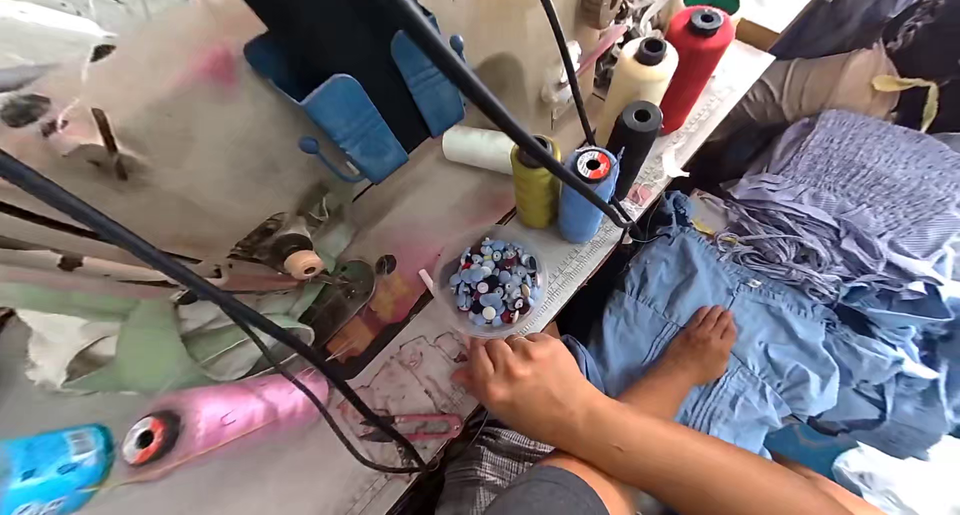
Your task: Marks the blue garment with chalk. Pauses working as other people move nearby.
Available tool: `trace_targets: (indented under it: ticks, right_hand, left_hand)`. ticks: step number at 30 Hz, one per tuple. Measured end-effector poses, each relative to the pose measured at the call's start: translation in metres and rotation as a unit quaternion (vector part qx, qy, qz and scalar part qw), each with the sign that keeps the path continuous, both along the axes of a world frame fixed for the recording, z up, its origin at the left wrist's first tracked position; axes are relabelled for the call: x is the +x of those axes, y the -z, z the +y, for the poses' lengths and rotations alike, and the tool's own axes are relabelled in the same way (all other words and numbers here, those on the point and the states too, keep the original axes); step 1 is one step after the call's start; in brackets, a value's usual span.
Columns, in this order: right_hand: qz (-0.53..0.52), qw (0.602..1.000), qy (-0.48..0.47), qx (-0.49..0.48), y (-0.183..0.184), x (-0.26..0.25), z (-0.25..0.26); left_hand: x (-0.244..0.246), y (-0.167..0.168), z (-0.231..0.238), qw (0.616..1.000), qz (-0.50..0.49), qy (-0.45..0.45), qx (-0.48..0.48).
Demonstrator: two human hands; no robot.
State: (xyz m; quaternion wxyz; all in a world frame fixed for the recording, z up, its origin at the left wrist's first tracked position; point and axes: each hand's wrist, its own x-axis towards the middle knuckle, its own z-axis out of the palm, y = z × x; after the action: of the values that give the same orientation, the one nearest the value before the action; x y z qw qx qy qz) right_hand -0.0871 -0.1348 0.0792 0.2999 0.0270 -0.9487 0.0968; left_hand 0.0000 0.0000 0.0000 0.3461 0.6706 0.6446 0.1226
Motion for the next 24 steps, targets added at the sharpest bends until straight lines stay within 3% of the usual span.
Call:
trace_targets:
  ticks: [9,11,14,15,17,20,22,24]
  right_hand:
    - [-0.026,0.998,0.023,-0.051,-0.009,0.007,-0.002]
    - [-0.049,0.992,0.019,-0.116,-0.016,0.03,0.009]
    - [-0.08,0.964,-0.005,-0.254,-0.016,0.084,0.037]
    - [-0.084,0.95,0.002,-0.3,-0.009,0.105,0.046]
    - [-0.092,0.919,0.067,-0.377,0.016,0.152,0.064]
    - [-0.13,0.852,0.258,-0.437,0.06,0.22,0.099]
    - [-0.172,0.777,0.373,-0.478,0.087,0.252,0.125]
    - [-0.144,0.686,0.417,-0.578,0.11,0.268,0.146]
  left_hand:
    - [0.004,0.002,0.006,0.999,-0.018,-0.013,-0.037]
    - [0.013,0.048,0.01,1.0,-0.017,-0.019,-0.002]
    - [0.037,0.156,0.016,0.962,0.016,-0.061,0.265]
    - [0.041,0.173,0.019,0.949,0.019,-0.069,0.306]
    - [0.04,0.154,0.017,0.969,0.017,-0.056,0.24]
    - [0.038,0.147,0.018,0.976,0.018,-0.047,0.211]
    - [0.036,0.139,0.017,0.982,0.008,-0.045,0.182]
    - [0.038,0.143,0.017,0.978,0.027,-0.046,0.201]
